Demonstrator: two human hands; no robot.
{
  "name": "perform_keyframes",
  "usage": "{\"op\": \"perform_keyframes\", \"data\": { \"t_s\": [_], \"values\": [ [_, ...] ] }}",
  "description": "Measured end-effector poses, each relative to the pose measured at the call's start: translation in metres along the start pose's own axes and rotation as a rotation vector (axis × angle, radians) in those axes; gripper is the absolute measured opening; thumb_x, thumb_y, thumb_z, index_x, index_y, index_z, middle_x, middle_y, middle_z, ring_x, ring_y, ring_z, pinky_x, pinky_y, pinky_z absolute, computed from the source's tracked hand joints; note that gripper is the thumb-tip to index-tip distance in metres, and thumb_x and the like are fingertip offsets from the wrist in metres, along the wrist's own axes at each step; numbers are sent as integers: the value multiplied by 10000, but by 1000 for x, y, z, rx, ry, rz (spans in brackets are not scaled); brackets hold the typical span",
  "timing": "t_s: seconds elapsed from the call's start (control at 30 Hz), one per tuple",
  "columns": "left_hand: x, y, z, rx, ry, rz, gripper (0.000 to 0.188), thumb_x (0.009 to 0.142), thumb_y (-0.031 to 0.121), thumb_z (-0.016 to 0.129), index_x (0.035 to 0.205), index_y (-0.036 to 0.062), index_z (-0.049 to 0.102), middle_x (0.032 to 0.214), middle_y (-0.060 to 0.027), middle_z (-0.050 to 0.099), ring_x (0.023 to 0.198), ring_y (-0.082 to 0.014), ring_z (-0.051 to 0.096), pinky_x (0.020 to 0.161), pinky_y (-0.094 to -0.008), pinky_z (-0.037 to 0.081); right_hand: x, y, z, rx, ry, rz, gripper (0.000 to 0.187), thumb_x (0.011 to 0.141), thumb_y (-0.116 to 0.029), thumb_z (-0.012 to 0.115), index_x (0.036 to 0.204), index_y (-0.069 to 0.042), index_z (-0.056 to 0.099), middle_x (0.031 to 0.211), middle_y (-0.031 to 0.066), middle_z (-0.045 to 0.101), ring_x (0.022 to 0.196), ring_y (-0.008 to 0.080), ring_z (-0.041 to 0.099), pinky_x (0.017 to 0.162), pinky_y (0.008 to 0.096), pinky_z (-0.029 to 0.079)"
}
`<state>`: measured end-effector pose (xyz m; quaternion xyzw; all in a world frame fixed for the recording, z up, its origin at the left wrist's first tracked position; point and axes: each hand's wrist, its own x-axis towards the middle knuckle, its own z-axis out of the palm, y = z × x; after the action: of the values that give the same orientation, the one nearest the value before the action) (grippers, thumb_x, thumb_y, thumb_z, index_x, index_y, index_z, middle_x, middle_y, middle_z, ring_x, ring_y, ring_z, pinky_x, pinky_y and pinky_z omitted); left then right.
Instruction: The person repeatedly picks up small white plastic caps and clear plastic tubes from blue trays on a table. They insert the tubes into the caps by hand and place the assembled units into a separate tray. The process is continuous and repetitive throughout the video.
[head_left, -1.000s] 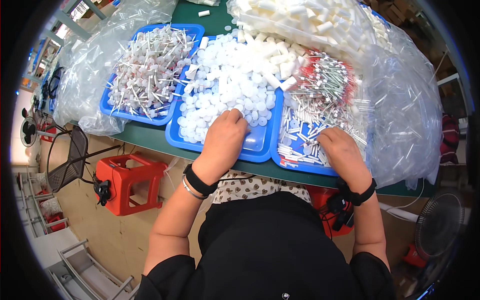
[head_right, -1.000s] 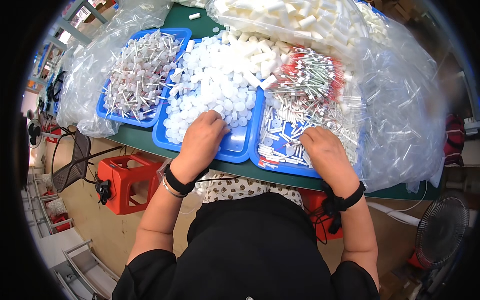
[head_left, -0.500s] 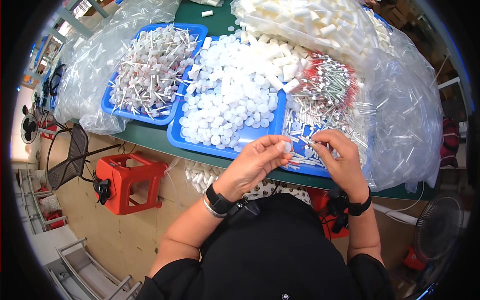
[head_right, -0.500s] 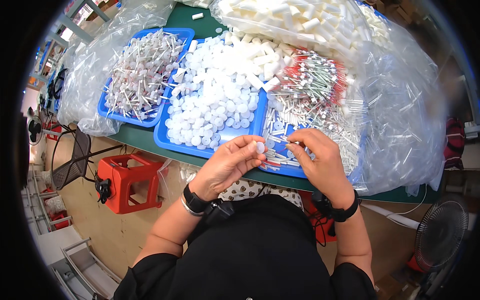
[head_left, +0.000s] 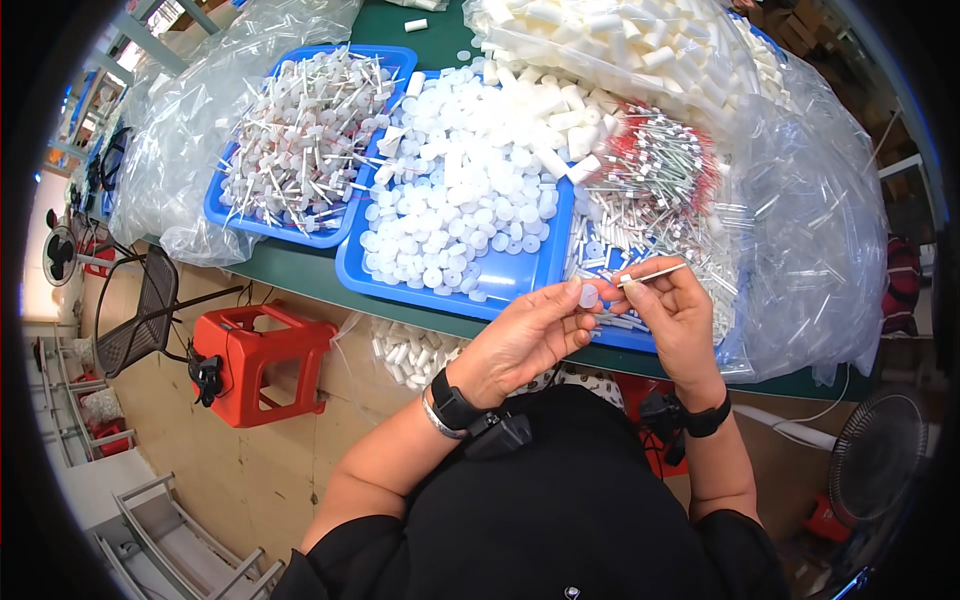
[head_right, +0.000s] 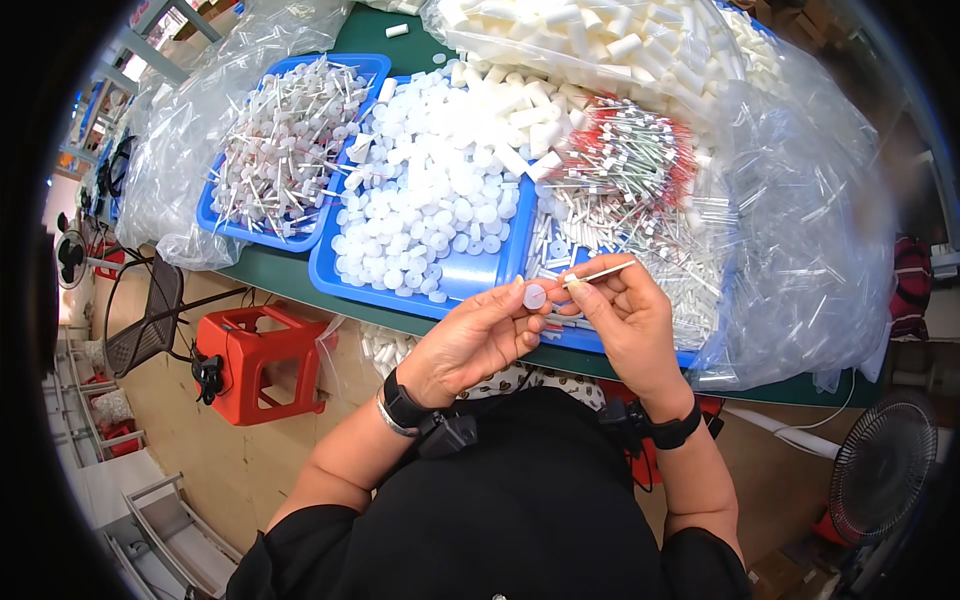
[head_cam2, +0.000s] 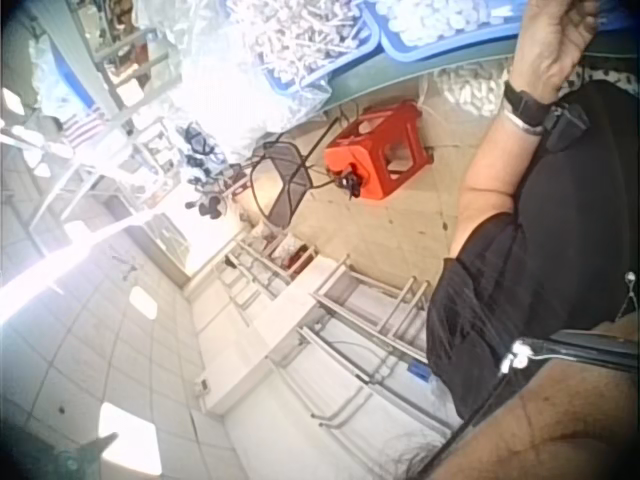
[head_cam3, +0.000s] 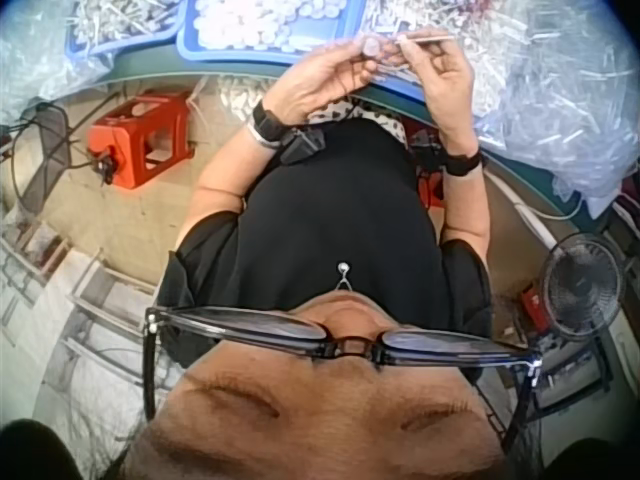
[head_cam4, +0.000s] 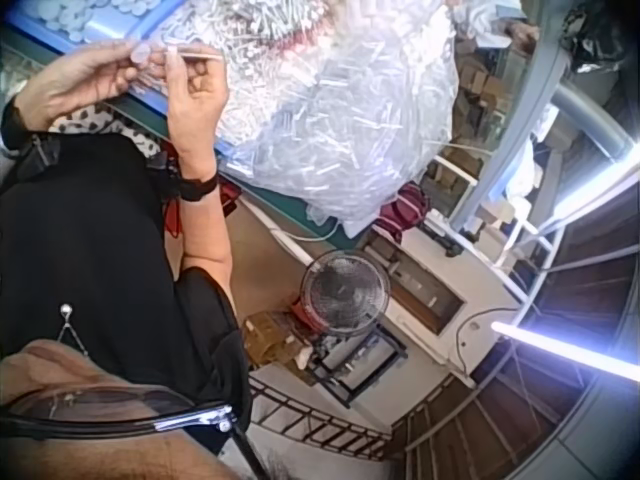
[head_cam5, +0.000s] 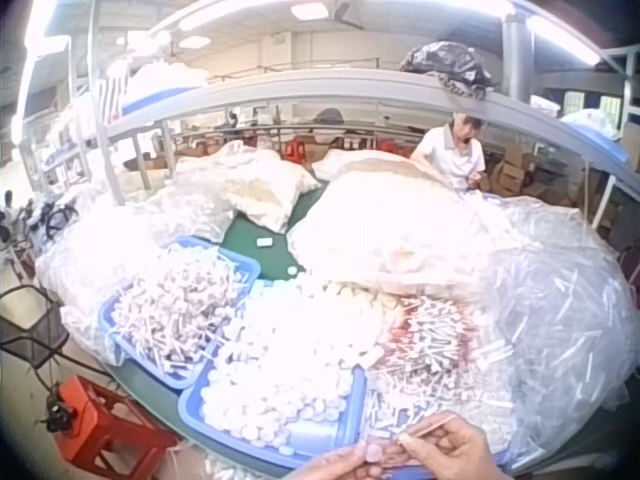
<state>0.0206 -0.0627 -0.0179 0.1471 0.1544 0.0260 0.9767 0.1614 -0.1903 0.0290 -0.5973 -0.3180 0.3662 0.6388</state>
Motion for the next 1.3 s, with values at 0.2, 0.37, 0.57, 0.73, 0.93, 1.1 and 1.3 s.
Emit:
{"op": "perform_keyframes", "data": {
  "t_s": [0.2,0.37,0.57,0.73,0.93,1.1,1.3],
  "values": [
    [1,-2,-8,-69,18,-3,408,1024,288,532,1278,-31,554,1069,-41,628,874,-81,582,769,-214,528,-1,1,1,-104,33,-31,132,972,-28,580,1088,26,551,1028,122,670,947,178,691,787,283,570],
    [-1,-1,-7,-60,35,8,378,1014,255,555,1265,-27,562,1072,-44,635,880,-82,600,795,-213,538,-4,2,3,-226,48,-93,125,943,-28,621,1053,24,593,995,108,685,929,172,695,785,286,568],
    [-2,0,0,-29,65,32,307,994,172,591,1235,-18,579,1039,-31,643,889,-73,618,819,-204,537,0,-5,6,-644,-80,-476,137,829,8,719,957,-5,673,943,125,694,810,206,703,726,283,549],
    [-4,-1,-3,51,110,85,302,980,155,614,1229,-14,582,1030,-22,646,883,-66,620,820,-200,534,-4,-9,3,-801,-39,-358,127,799,-4,747,922,-18,715,829,107,698,699,212,689,643,270,536],
    [-4,-7,-3,-4,83,85,306,981,151,611,1231,-22,579,1023,-24,646,882,-64,619,818,-192,533,-6,-9,14,-205,67,164,106,832,-40,748,927,2,724,802,67,721,703,108,674,624,229,523],
    [-2,-9,-5,-43,77,84,299,979,141,613,1223,-28,579,1010,-34,644,878,-71,622,816,-193,539,-1,-5,10,-360,28,19,89,848,-45,735,915,11,719,792,47,717,709,71,663,621,212,518],
    [-5,-6,2,40,140,128,291,972,141,624,1215,-15,590,993,-36,647,872,-77,624,816,-196,540,0,-4,5,-725,-47,-245,89,853,-49,727,915,10,705,754,36,697,592,65,609,514,219,470]
  ]
}}
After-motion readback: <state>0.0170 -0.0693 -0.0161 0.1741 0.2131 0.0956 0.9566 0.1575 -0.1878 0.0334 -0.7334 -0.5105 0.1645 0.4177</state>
